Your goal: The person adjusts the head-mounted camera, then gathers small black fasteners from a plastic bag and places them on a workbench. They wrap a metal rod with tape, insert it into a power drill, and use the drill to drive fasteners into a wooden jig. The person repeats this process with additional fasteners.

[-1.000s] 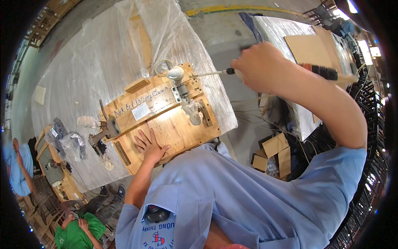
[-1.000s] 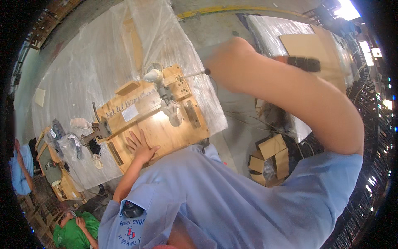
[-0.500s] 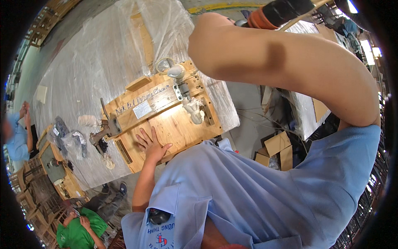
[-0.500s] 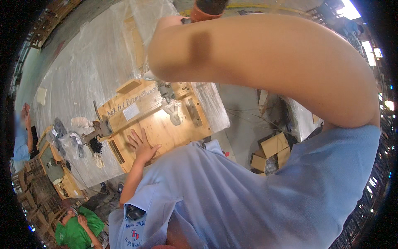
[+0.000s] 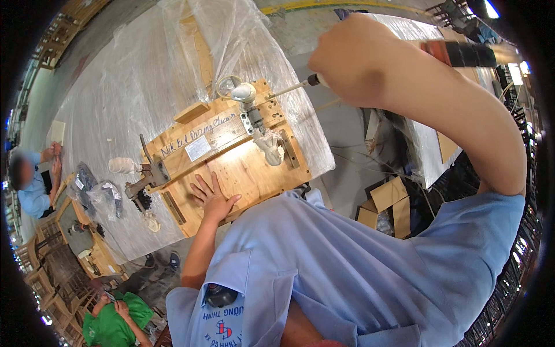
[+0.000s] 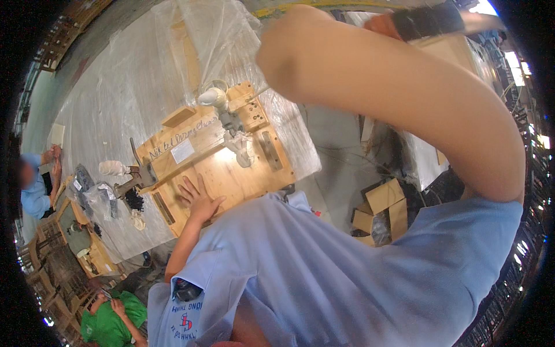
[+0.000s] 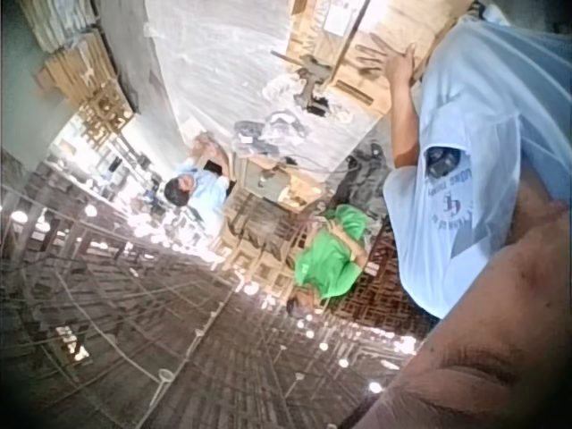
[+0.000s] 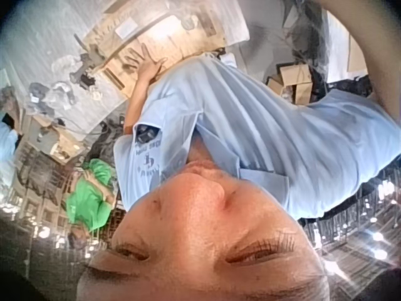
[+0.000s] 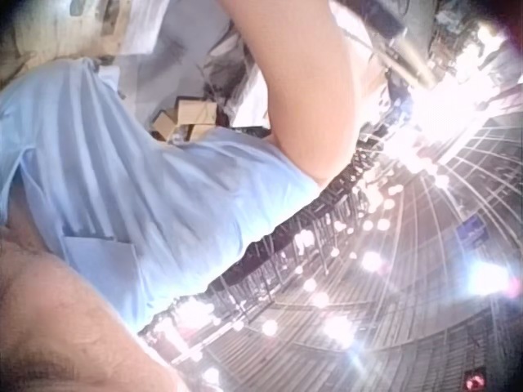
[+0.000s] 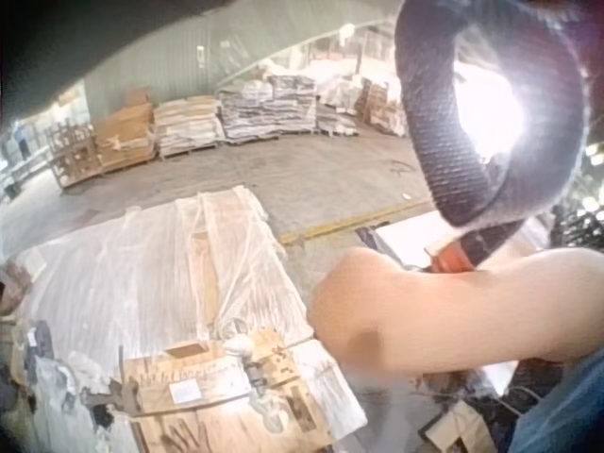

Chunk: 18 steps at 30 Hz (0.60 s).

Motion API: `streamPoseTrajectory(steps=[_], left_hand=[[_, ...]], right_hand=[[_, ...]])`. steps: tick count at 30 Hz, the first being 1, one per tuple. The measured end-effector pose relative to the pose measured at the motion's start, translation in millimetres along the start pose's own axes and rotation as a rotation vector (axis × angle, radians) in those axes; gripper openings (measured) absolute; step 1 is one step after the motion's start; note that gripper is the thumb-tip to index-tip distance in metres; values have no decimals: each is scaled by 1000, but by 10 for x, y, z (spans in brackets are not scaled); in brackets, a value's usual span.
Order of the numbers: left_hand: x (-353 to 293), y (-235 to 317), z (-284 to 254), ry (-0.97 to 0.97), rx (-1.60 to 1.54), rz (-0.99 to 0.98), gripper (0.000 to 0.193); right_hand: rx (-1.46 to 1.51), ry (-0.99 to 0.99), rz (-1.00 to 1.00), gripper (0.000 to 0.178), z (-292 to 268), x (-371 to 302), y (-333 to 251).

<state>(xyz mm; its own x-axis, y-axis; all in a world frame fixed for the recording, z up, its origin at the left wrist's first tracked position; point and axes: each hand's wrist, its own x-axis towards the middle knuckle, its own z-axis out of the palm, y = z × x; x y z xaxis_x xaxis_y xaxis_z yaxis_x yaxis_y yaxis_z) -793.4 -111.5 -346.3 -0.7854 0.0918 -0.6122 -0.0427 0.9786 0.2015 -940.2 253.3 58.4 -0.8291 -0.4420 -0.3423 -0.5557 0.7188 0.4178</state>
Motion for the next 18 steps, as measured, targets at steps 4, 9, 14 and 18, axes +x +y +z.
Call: streamPoseTrajectory(steps=[4, 9, 14, 18], left_hand=[[-31, 70, -83, -2, -6, -1, 126], [-104, 179, -154, 96, -65, 2, 114], [-2, 574, -353, 343, -631, 349, 23], [69, 915, -404, -322, -1334, 160, 28]], right_hand=[[120, -107, 123, 39, 151, -331, 131], [396, -151, 221, 46, 450, -1066, 180], [653, -325, 255, 50, 929, -1558, -84], [801, -308, 217, 51, 1284, -1803, -423]])
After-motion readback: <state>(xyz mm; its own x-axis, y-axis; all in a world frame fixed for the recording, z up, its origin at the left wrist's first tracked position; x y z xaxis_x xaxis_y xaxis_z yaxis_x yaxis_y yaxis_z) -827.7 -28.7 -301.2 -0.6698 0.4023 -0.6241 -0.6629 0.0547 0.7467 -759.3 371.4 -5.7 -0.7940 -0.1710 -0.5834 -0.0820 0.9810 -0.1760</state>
